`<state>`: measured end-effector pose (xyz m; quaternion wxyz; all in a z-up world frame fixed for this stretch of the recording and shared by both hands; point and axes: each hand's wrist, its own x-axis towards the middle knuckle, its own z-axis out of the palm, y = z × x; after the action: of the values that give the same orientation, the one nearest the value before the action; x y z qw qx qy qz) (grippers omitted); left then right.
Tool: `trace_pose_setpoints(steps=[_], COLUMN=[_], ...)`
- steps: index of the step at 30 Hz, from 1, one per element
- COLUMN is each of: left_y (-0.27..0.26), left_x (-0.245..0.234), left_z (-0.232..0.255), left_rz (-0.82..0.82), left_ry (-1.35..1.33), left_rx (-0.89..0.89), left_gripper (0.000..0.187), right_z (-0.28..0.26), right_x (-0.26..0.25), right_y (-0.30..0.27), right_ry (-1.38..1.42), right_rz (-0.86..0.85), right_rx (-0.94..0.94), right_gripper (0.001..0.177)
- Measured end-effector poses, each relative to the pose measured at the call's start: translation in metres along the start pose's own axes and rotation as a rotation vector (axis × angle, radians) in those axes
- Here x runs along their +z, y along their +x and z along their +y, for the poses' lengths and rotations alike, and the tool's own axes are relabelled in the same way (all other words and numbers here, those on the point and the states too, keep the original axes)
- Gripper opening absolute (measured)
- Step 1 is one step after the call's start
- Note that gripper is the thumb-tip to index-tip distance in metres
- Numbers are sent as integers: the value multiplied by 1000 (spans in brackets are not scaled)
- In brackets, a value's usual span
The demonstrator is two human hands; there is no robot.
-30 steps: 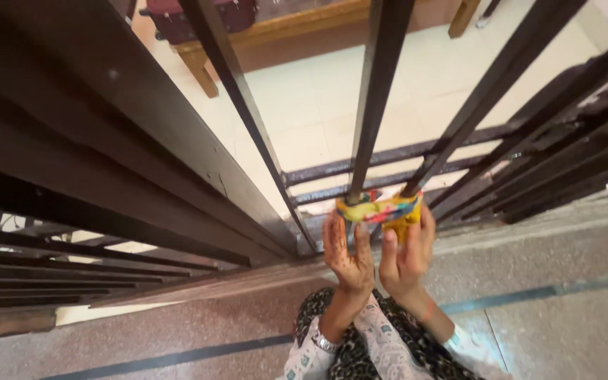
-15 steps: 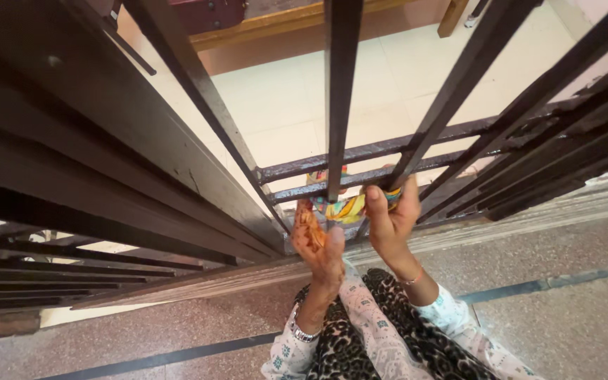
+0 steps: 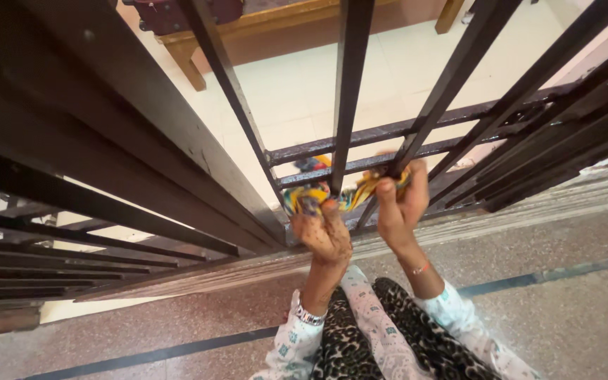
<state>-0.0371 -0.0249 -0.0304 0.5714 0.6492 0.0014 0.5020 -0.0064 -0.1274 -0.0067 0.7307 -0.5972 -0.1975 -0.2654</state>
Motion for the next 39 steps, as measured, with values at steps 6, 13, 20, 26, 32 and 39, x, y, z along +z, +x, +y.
trace_pose_setpoints(steps=[6, 13, 20, 26, 32, 39], left_y=[-35, -18, -66, -130, -150, -152], left_x=[23, 22, 5, -30, -68, -80], left_z=[-53, -54, -108, -171, -169, -110], left_rz=[-20, 17, -18, -157, -337, -296], left_ry=[-135, -25, 87, 247, 478, 683], left_rx=[-174, 123, 158, 77, -215, -87], left_gripper=[41, 41, 48, 30, 32, 23], right_z=[-2, 29, 110, 145, 111, 76], right_x=[26, 16, -5, -21, -25, -53], right_y=[7, -5, -68, -129, -135, -151], right_ry=[-361, -402, -363, -560, -824, -897], right_rz=[168, 152, 118, 12, -144, -140], right_rx=[-157, -103, -114, 118, 38, 138], right_gripper=[44, 31, 25, 21, 30, 32])
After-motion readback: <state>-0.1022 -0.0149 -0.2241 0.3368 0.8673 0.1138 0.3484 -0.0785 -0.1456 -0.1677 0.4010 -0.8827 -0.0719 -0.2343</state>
